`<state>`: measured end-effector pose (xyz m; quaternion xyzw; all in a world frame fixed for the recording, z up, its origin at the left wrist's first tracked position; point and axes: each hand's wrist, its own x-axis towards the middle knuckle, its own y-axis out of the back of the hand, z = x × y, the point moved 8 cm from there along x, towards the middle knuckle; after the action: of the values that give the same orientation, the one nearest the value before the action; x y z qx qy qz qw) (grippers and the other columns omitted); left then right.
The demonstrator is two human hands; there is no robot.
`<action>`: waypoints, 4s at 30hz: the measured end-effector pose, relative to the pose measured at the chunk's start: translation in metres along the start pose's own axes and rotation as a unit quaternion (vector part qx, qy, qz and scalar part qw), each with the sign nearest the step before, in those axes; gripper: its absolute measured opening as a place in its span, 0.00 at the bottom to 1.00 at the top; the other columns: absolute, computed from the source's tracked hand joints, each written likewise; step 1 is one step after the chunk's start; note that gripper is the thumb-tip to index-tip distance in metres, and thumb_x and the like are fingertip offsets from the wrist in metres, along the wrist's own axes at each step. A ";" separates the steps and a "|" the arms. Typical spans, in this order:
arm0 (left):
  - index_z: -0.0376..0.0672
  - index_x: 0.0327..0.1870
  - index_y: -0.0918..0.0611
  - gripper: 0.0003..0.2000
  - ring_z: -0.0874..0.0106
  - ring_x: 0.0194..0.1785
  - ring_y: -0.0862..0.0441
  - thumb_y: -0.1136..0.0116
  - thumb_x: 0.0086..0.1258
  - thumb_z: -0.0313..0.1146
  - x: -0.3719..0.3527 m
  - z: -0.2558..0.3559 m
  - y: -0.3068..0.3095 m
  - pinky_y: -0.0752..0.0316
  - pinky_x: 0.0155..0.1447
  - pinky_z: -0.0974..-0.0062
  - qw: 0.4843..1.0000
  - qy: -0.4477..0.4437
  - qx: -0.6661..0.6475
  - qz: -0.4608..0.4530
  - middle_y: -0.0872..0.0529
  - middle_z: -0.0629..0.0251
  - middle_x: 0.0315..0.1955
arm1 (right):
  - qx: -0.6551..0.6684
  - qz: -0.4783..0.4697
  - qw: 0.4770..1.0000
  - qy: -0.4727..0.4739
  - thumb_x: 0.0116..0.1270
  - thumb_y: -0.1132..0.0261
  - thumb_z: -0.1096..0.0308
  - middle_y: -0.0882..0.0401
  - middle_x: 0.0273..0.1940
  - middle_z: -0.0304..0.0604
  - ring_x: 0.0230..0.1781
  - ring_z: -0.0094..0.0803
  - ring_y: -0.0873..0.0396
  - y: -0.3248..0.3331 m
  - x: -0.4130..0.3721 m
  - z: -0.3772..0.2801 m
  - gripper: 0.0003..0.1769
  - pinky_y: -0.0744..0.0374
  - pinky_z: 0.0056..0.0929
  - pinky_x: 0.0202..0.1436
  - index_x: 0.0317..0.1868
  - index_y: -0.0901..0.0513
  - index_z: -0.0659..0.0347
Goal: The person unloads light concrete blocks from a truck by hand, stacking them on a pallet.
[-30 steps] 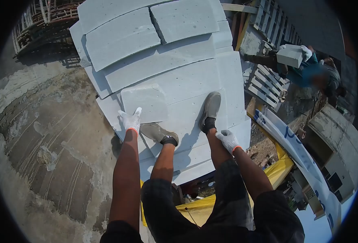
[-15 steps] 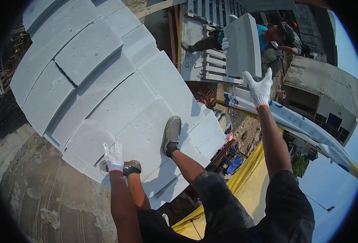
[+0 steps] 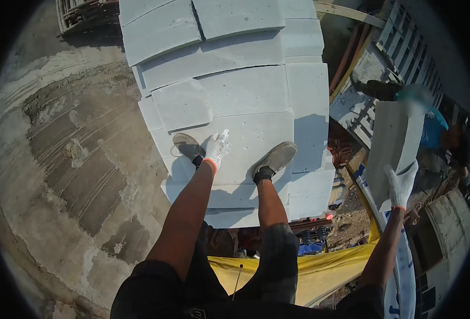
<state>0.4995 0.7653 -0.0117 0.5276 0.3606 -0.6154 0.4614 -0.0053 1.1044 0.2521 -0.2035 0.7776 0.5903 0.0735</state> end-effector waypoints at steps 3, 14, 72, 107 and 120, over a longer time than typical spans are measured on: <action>0.33 0.77 0.40 0.40 0.59 0.66 0.22 0.36 0.73 0.47 0.000 -0.009 -0.006 0.25 0.64 0.63 0.988 -0.068 0.139 -0.006 0.25 0.52 0.68 | -0.124 -0.095 0.983 0.095 0.47 0.21 0.63 0.28 0.67 0.58 0.68 0.50 0.27 -0.051 -0.025 -0.058 0.54 0.28 0.42 0.71 0.74 0.37 0.66; 0.26 0.73 0.35 0.37 0.59 0.70 0.26 0.35 0.73 0.44 -0.031 0.020 0.011 0.33 0.72 0.69 0.928 -0.140 0.343 0.026 0.24 0.43 0.67 | -0.151 -0.428 0.855 0.250 0.53 0.24 0.48 0.25 0.65 0.63 0.67 0.54 0.26 -0.332 -0.021 -0.299 0.53 0.29 0.41 0.72 0.74 0.35 0.65; 0.29 0.74 0.36 0.31 0.63 0.71 0.26 0.38 0.76 0.34 -0.404 0.113 -0.225 0.29 0.72 0.71 0.766 -0.231 0.530 -0.279 0.26 0.47 0.69 | 0.428 -0.047 0.757 -0.491 0.64 0.30 0.51 0.17 0.57 0.58 0.59 0.43 0.19 -0.111 -0.402 0.189 0.35 0.23 0.35 0.63 0.62 0.21 0.72; 0.27 0.73 0.34 0.38 0.58 0.70 0.24 0.37 0.72 0.48 -0.361 0.031 -0.323 0.33 0.74 0.66 0.368 -0.181 0.868 -0.281 0.22 0.44 0.66 | 0.733 0.110 0.356 -0.569 0.66 0.26 0.65 0.24 0.26 0.31 0.20 0.20 0.28 -0.218 -0.568 -0.059 0.19 0.32 0.23 0.22 0.54 0.17 0.63; 0.25 0.71 0.31 0.34 0.60 0.68 0.23 0.37 0.73 0.42 -0.301 0.107 -0.251 0.30 0.72 0.67 0.635 -0.194 0.722 -0.194 0.21 0.44 0.64 | 0.522 -0.077 0.685 -0.502 0.68 0.27 0.61 0.24 0.26 0.32 0.25 0.23 0.25 -0.240 -0.523 0.037 0.18 0.27 0.28 0.27 0.52 0.17 0.61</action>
<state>0.2328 0.8012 0.2927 0.4787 -0.2027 -0.8432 -0.1373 0.5607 1.2070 0.2129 0.1348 0.7885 0.0945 0.5926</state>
